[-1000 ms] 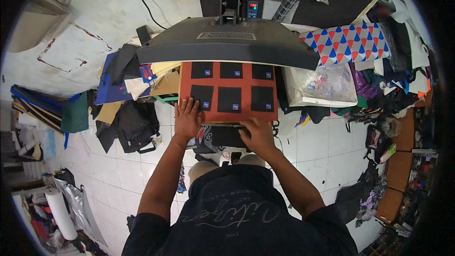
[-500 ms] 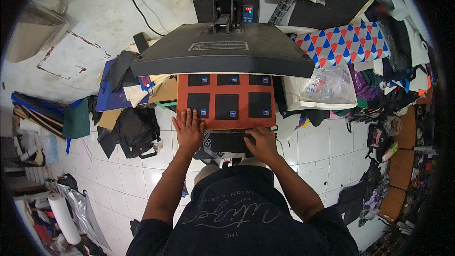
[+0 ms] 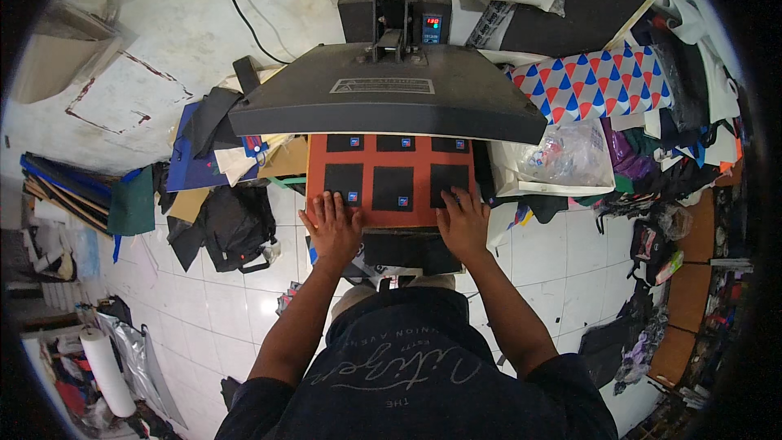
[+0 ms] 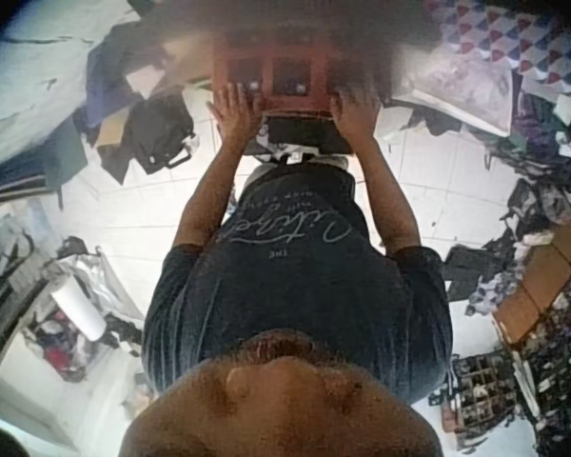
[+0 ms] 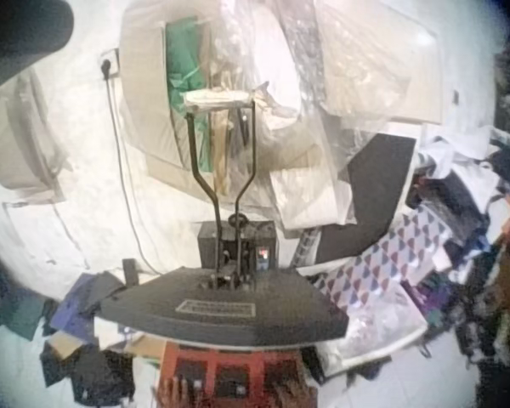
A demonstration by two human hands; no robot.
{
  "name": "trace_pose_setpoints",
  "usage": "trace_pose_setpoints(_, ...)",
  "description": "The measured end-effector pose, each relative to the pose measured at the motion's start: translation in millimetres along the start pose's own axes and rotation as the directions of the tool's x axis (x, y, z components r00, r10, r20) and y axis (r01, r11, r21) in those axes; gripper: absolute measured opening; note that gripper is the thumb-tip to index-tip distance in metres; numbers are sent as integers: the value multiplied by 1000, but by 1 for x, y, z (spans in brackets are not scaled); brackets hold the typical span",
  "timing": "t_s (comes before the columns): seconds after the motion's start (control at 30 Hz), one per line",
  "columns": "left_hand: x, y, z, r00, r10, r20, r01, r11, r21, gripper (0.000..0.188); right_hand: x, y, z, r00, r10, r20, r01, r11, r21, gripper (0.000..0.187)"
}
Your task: The person places small square stickers onto a red grid on a heat press, then covers them with patterned transfer sheets. They operate the heat press to apply heat and pressure, then remove the sheets to reveal the transferred designs.
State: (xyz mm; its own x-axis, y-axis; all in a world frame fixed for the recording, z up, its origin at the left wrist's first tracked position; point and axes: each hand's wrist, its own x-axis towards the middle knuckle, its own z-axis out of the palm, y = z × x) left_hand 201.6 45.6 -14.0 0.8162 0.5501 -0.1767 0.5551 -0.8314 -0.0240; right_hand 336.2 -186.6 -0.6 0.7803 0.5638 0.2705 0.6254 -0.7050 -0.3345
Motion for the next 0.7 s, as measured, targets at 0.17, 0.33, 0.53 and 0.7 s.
trace_pose_setpoints(0.17, 0, -5, 14, 990, 13, -140, -18, 999, -35, 66, 1, 10, 23, 997, -80, -3, 79, 987, -143, 33)
trace_pose_setpoints(0.33, 2, -5, 18, 979, 12, -205, -33, 995, -98, 66, -3, 15, 31, 996, -85, -9, 83, 987, -135, 32)
trace_pose_setpoints(0.53, 1, -7, 19, 956, -9, -292, -53, 978, -203, 60, 4, 11, 22, 995, -89, 50, 95, 985, -145, 32)
trace_pose_setpoints(0.7, -7, -24, -7, 929, -99, -358, -106, 854, -510, 51, 5, 9, 6, 998, -62, 16, 62, 997, -51, 31)
